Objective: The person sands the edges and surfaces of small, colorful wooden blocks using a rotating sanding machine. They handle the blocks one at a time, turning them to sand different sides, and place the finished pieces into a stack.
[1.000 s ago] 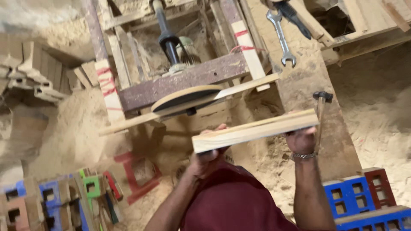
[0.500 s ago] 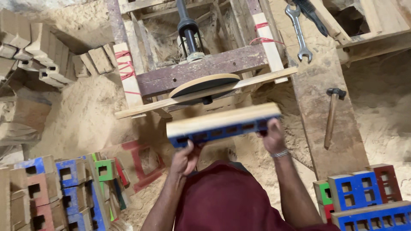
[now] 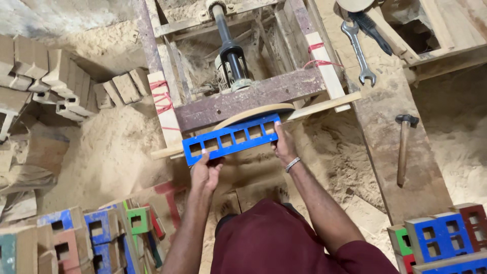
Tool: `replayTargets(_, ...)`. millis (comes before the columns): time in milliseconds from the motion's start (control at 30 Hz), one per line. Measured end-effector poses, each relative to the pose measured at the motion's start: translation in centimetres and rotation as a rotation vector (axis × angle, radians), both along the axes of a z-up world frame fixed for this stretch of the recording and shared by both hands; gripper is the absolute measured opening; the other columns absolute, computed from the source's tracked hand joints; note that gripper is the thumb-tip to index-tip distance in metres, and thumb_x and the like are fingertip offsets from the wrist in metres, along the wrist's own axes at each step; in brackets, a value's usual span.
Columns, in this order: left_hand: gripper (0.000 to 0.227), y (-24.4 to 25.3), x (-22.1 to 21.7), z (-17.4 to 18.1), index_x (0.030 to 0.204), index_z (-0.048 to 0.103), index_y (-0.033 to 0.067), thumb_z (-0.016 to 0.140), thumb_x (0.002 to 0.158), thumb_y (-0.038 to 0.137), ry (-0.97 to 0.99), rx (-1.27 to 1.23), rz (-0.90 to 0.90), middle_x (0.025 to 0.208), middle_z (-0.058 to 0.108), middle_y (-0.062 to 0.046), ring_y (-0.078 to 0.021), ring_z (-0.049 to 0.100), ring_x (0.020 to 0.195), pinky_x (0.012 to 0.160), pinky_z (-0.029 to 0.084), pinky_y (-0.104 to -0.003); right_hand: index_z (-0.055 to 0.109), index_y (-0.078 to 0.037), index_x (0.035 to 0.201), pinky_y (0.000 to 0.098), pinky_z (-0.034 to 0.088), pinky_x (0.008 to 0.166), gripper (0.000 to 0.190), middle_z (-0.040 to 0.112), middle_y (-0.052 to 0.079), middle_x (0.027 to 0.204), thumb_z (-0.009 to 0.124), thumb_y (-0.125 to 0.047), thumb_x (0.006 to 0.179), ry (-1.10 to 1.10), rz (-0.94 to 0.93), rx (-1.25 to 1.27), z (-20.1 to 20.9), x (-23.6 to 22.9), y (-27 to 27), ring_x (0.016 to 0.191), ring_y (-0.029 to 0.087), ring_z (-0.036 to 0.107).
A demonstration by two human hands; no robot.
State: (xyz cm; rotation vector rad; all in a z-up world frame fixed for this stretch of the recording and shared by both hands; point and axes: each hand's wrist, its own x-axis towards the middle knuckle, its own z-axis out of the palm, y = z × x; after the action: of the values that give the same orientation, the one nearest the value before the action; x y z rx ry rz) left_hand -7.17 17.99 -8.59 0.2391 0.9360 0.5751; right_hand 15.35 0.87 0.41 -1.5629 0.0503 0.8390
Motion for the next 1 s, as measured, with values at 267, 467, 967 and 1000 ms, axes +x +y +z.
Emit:
replayTargets(267,0.034,-1.2,0.8,4.9,0.132,0.053,-0.0011,0.054,0.105,0.019,0.053,-0.05,-0.015,0.125,0.064,-0.019,-0.0355,0.067,0.107,0.095,0.057,-0.054,0.058,-0.018,0.076,0.0229,0.029,0.039,0.045,0.05,-0.009,0.06,0.055,-0.055,0.102,-0.157,-0.113,-0.02,-1.4,0.3,0.2,0.045,0.003,0.043)
replayTargets(467,0.038,-6.3,8.2,5.9,0.137,0.049,0.0084,0.055,0.101,0.016,0.097,-0.064,-0.009,0.124,0.061,-0.015,-0.0318,0.066,0.105,0.09,0.057,-0.055,0.065,-0.018,0.079,0.0231,0.027,0.037,0.042,0.05,-0.008,0.057,0.059,-0.055,0.096,-0.133,-0.259,-0.096,0.1,6.0,-3.2,0.042,0.004,0.042)
replayTargets(967,0.029,-14.3,22.0,2.1,0.125,0.056,0.009,0.061,0.097,0.015,0.137,-0.028,-0.007,0.112,0.067,-0.012,-0.0271,0.07,0.09,0.072,0.056,-0.051,0.061,-0.015,0.076,0.0256,0.026,0.033,0.051,0.046,-0.005,0.053,0.059,-0.061,0.098,-0.089,-0.25,-0.149,1.6,16.5,-11.1,0.037,0.008,0.038)
replayTargets(1000,0.028,-14.4,22.6,2.7,0.124,0.056,0.0079,0.062,0.098,0.016,0.086,-0.031,-0.017,0.113,0.066,-0.013,-0.0278,0.069,0.092,0.074,0.056,-0.05,0.062,-0.012,0.08,0.0266,0.028,0.035,0.054,0.048,-0.003,0.056,0.058,-0.062,0.1,-0.117,-0.233,-0.134,2.1,17.0,-11.2,0.04,0.009,0.04)
